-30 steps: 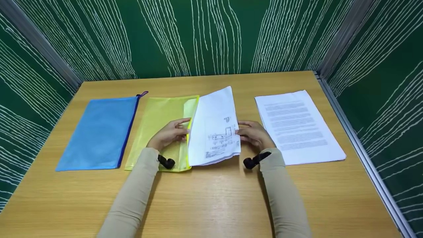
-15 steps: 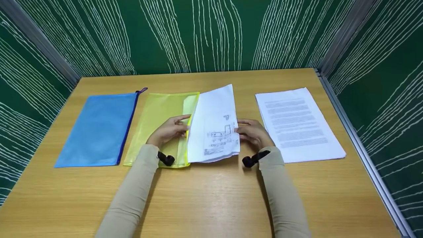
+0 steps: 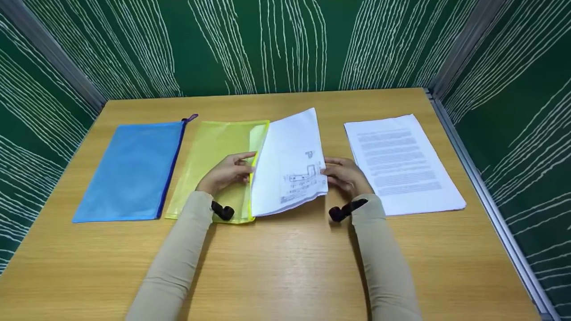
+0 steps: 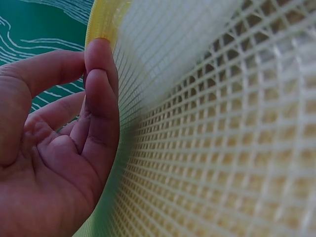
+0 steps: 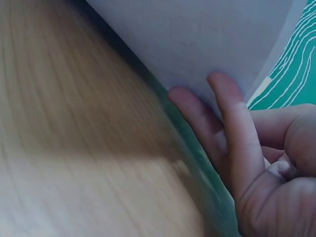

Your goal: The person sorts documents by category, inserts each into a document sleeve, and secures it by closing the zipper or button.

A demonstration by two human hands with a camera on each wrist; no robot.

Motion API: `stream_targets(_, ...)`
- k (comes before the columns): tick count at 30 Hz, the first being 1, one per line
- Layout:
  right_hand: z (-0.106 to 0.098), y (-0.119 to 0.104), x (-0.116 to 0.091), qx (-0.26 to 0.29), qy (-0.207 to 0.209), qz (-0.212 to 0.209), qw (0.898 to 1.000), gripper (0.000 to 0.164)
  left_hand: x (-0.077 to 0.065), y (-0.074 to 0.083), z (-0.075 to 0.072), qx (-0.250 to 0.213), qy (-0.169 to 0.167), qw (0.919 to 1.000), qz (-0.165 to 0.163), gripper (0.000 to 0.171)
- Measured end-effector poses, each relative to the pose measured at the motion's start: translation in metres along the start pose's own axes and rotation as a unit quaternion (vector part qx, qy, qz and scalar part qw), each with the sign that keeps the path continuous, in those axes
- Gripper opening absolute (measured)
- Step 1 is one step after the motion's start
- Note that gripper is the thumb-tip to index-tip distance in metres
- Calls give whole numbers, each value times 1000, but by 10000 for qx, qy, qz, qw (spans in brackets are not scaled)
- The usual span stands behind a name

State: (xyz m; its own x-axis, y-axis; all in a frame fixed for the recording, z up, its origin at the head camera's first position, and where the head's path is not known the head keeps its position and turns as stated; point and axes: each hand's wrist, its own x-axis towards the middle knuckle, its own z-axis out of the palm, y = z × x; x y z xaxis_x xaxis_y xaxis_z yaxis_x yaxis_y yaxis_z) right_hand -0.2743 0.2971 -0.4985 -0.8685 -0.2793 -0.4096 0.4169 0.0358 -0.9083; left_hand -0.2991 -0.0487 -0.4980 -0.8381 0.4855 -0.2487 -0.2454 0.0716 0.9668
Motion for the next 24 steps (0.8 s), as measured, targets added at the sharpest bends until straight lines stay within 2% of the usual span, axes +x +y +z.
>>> stream_targets(5,4,3,1,555,-57,-149,9983,64,1,-1,1,-9,41,10000,-23,63)
stream_targets(10,9,4,1,996,112,-114,9949,31,3,-1,2,-12,60,10000,-16,63)
stream_targets(12,11,4,1,1052,142,-110,9943,27,3,-1,2,1,59,10000,5,63)
stream_targets(18,17,5,3,1124,126,-133,9935,30,3,0,3,15,70,10000,53,65)
stream_targets(24,18,7,3,1190,77,-101,9928,50,4,-1,3,31,158,9998,96,64)
